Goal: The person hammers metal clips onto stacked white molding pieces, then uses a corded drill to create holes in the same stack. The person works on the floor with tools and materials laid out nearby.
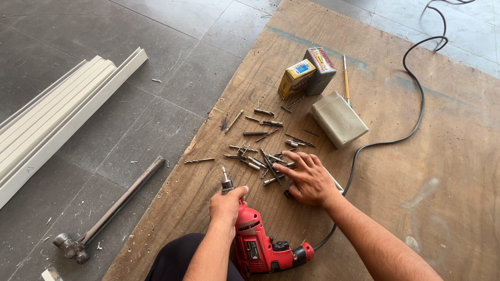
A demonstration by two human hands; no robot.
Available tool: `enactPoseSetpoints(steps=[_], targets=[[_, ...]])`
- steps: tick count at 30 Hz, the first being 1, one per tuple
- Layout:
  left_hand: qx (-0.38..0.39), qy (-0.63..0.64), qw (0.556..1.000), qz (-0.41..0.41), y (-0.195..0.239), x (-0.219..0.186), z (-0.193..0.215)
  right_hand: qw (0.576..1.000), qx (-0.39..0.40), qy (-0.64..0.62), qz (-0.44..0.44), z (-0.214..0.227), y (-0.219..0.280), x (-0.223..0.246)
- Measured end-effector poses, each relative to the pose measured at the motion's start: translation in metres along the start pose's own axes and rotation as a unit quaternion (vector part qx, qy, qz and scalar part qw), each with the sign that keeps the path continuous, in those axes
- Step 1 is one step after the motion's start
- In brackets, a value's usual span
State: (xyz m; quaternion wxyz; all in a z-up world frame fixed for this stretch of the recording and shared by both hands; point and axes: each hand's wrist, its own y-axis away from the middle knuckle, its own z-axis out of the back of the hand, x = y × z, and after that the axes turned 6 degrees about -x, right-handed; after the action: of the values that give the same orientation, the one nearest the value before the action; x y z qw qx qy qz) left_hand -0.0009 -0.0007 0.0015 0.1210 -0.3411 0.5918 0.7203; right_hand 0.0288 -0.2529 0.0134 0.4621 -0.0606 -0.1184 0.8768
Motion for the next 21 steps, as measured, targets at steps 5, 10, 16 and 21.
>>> enactPoseSetpoints(steps=[5,10,16,21], targets=[[0.008,0.003,1.0,0.001,0.002,-0.002,0.001,0.996,0.023,-0.007,-0.09,-0.003,-0.002,-0.002],[0.006,0.002,1.0,-0.001,0.003,-0.002,0.002,0.988,0.034,-0.001,-0.152,-0.023,0.007,-0.014],[0.002,-0.009,1.0,0.009,0.001,-0.002,0.001,0.944,-0.068,-0.073,-0.315,-0.041,0.015,-0.031],[-0.004,-0.004,1.0,0.008,-0.003,0.001,0.001,0.893,-0.139,-0.072,-0.422,-0.052,0.012,-0.037]])
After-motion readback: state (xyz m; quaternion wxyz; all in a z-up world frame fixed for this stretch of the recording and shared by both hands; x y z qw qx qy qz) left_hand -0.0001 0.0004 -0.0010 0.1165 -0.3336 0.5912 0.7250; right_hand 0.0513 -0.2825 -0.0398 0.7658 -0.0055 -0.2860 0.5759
